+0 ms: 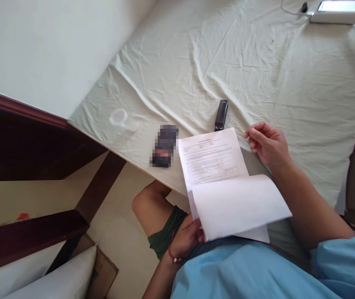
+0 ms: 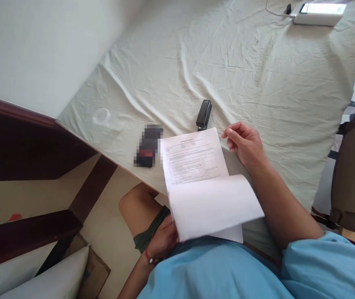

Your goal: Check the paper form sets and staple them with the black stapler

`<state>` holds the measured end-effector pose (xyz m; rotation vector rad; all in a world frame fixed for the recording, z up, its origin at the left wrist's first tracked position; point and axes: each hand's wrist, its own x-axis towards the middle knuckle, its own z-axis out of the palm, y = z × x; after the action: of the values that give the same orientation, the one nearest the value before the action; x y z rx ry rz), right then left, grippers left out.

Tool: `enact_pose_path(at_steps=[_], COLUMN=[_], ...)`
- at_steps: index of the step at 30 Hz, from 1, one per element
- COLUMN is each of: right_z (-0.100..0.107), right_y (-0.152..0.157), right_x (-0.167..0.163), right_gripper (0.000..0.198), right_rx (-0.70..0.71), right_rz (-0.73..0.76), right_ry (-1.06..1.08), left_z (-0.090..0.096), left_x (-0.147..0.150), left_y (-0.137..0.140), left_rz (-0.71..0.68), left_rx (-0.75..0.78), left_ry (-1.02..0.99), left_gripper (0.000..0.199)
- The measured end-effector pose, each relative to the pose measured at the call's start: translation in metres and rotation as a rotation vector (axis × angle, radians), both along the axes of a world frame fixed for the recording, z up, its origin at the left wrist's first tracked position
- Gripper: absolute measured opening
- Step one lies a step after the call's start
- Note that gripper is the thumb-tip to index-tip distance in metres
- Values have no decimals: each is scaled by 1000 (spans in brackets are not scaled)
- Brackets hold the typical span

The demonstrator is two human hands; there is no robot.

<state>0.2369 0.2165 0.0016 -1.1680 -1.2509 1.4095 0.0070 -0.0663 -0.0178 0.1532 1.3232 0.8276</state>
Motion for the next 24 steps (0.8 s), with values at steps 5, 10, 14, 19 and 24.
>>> enact_pose_path(at_steps=[5, 10, 14, 19, 24], right_z=[-13, -17, -24, -28, -25], right_y=[6, 11, 11, 8, 9], right_x=[-7, -4, -5, -8, -8], right_gripper=[21, 38, 36, 32, 22], right_rx=[210, 165, 69, 143, 127], right_rz=[-192, -9, -16, -114, -65], right_ry=[-407, -474, -251, -152, -223], left_z=[-6, -13, -17, -12, 6], left_x=[-6, -12, -14, -9, -5], left_y=[1, 0, 1, 0, 5], left_rz=[-40, -148, -235, -192, -68], left_rx=[91, 149, 194, 145, 52], left_ry=[-55, -42, 0, 59, 112], left_gripper=[64, 68, 70, 71, 73])
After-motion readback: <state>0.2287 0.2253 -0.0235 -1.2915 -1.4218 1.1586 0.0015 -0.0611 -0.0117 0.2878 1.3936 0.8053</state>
